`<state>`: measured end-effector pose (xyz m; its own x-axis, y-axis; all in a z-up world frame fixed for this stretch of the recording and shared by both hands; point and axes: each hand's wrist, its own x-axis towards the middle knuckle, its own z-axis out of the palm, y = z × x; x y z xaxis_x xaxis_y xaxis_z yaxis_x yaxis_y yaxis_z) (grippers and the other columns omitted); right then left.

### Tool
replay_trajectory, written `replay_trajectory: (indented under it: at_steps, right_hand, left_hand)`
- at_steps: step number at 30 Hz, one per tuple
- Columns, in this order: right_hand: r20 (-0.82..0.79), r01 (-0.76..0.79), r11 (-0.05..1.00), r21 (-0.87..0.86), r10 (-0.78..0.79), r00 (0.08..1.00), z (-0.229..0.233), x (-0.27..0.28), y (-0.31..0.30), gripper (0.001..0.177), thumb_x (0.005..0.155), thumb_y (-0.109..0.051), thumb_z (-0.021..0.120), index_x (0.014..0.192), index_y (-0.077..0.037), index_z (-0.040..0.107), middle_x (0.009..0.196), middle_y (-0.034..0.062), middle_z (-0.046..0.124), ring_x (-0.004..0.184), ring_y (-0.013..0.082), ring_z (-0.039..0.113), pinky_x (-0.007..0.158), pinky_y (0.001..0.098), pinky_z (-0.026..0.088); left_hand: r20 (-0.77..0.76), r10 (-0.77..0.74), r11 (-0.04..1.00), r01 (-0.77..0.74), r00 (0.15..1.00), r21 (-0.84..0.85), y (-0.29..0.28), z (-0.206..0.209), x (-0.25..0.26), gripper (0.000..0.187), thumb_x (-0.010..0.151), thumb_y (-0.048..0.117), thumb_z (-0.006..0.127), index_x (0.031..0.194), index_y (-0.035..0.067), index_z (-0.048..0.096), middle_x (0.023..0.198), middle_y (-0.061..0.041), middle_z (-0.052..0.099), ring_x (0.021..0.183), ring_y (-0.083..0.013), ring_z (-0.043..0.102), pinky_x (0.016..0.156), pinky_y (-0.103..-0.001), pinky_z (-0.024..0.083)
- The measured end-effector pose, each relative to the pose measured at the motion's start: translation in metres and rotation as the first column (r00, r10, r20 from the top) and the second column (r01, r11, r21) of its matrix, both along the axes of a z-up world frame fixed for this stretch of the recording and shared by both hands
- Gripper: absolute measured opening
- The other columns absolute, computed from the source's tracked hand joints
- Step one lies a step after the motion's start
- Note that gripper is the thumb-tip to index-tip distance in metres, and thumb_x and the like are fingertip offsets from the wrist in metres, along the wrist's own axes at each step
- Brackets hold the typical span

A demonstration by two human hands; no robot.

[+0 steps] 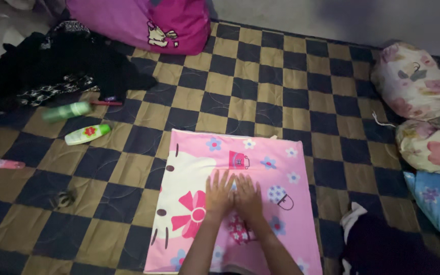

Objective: The person folds a purple towel and a pink Hello Kitty towel on a checkered bed. They smooth and align the edges of each towel before folding them into compact rectangles and stacking them.

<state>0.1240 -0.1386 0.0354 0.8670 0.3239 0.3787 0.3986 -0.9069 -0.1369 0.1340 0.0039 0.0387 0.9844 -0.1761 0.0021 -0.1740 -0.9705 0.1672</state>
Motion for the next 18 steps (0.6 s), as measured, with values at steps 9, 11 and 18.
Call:
replay_trajectory:
  at_steps: [9, 11, 18]
  right_hand:
    - [-0.017, 0.282, 0.957, -0.060, -0.283, 0.959, -0.002, 0.054, -0.064, 0.060, 0.100, -0.043, 0.051, 0.149, -0.009, 0.045, 0.155, 0.0135, 0.047, 0.145, 0.0326, 0.040, 0.116, 0.0615, 0.030]
    - [-0.086, 0.268, 0.960, -0.085, -0.275, 0.958, -0.013, 0.053, -0.067, 0.062, 0.098, -0.040, 0.051, 0.150, -0.009, 0.044, 0.158, 0.0153, 0.042, 0.146, 0.0344, 0.037, 0.115, 0.0620, 0.028]
    - [-0.071, -0.023, 0.824, -0.566, -0.021, 0.997, -0.026, 0.039, -0.037, 0.059, 0.103, -0.025, 0.046, 0.157, -0.003, 0.032, 0.168, 0.0186, 0.025, 0.156, 0.0388, 0.025, 0.123, 0.0643, 0.014]
  left_hand:
    - [0.049, 0.250, 0.965, -0.245, 0.967, -0.092, 0.049, 0.025, 0.033, 0.071, 0.100, 0.056, 0.035, 0.159, 0.016, 0.026, 0.167, -0.006, 0.022, 0.155, -0.0277, 0.017, 0.124, -0.054, 0.009]
    - [0.201, 0.224, 0.974, -0.215, 0.954, -0.067, 0.042, 0.014, 0.031, 0.068, 0.102, 0.049, 0.035, 0.158, 0.012, 0.028, 0.165, -0.010, 0.027, 0.153, -0.0318, 0.022, 0.122, -0.055, 0.011]
    - [0.251, -0.047, 0.947, 0.123, 0.967, -0.298, 0.017, 0.001, 0.040, 0.056, 0.098, 0.026, 0.051, 0.152, 0.011, 0.049, 0.162, -0.008, 0.043, 0.151, -0.0316, 0.034, 0.123, -0.055, 0.020]
